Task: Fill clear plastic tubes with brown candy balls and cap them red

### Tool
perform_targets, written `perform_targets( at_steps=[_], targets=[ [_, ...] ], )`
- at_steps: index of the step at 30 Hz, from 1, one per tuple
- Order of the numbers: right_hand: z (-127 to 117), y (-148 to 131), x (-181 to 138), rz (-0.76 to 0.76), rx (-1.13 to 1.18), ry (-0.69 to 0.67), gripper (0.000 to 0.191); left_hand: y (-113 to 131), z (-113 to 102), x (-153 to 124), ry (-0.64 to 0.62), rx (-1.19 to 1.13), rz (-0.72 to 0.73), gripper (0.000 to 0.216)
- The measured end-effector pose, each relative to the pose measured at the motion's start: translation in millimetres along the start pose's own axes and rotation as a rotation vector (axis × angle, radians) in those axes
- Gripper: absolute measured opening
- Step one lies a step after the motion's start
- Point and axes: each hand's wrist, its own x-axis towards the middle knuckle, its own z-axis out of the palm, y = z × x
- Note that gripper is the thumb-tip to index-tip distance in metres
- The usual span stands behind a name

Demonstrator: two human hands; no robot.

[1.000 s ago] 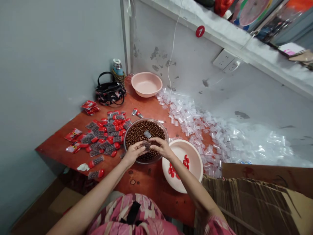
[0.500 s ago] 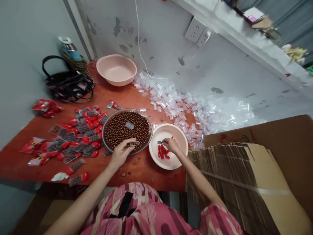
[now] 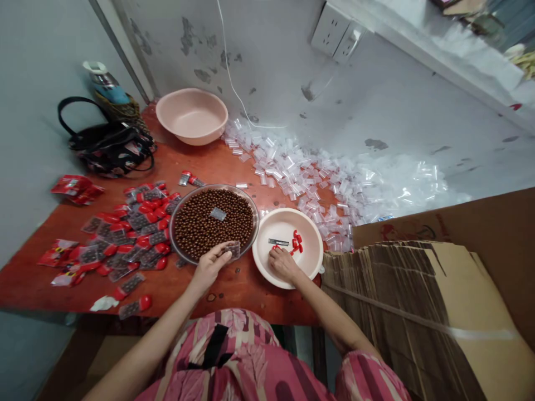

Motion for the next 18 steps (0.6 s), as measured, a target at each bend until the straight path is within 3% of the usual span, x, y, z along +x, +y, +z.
perform_targets(
  at_steps=[2,4,7,9,11,13,18],
  targets=[
    [-2,4,0,-0.043,-0.049,0.043,0.017,3,4,-1,-0.008,-0.114,-0.041,0.04],
    [-6,5,0,0.053,0.008,0.09,0.012,5,7,-2,-0.021,-0.199,-0.072,0.039],
    [-18,0,4,0.327,0.358,0.232,0.015,6,11,-1,-0.023,-0.182,-0.068,0.04],
    [-33,-12,8,0.39,0.708,0.382,0.018,6,13,0,-0.042,-0.111,-0.037,0.04],
    [-51,-29,11,0.31,0.995,0.511,0.021,5,16,0,-0.082,-0.025,-0.013,0.037],
    [-69,-49,13,0.191,1.173,0.552,0.023,6,19,0,-0.108,0.033,0.0,0.036],
    [-91,-74,15,0.067,1.347,0.436,0.016,12,16,-4,-0.138,0.158,0.106,0.033]
  ],
)
